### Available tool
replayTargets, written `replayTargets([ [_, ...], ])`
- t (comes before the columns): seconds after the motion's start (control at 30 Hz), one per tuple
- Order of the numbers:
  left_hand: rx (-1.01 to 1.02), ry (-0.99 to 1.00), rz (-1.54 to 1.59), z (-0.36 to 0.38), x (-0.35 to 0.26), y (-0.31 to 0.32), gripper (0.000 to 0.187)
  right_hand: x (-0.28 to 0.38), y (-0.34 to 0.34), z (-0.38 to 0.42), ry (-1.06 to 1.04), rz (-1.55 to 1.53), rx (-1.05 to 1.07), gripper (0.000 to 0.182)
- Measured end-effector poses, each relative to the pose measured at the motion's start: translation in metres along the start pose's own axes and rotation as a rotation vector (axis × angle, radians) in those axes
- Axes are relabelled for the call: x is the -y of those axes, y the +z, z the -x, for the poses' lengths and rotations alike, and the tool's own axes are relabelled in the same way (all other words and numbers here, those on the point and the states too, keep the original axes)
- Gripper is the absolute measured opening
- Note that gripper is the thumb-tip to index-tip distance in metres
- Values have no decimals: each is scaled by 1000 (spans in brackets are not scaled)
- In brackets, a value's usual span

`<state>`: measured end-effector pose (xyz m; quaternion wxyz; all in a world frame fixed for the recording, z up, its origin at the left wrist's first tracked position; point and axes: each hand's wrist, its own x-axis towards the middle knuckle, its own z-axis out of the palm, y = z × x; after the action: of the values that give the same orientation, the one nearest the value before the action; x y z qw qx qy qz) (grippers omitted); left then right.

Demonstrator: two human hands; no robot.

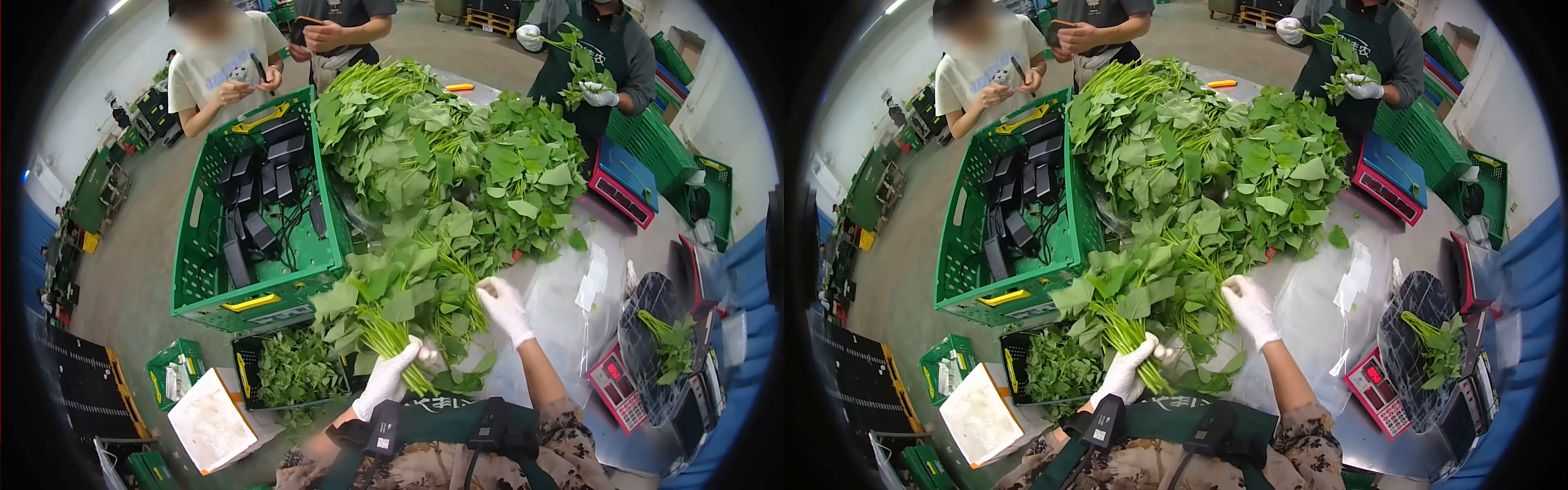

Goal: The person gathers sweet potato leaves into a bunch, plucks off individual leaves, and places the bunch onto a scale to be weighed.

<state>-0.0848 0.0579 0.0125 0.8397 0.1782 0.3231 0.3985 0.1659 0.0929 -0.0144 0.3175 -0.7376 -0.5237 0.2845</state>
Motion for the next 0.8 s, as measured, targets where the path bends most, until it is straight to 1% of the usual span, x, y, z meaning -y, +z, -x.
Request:
replayTargets([
  [0.07,12,-10,-49,5,2,-9,12,-12,8,-15,-10,175,-43,26],
  [0.17,24,11,-15,7,-1,-2,13,-20,24,-28,-81,418,40,28],
  [0.27,27,26,6,6,-1,-2,14,-14,8,-28,-57,232,-3,29],
  [0.3,26,28,13,6,-1,-3,14,-15,4,-27,-62,111,-53,28],
  [0.4,7,21,-8,5,0,0,15,-8,-18,-18,85,-518,80,27],
  [0.43,9,22,-22,3,0,2,15,3,-30,-10,203,-587,132,28],
  [0.53,25,21,-40,1,-4,10,14,-5,-34,-2,144,-780,156,28],
  [0.63,40,-3,-11,2,-5,18,14,15,-50,12,66,-820,148,28],
  [0.8,21,-4,-17,-8,-9,27,15,33,-50,29,11,-926,284,29],
])
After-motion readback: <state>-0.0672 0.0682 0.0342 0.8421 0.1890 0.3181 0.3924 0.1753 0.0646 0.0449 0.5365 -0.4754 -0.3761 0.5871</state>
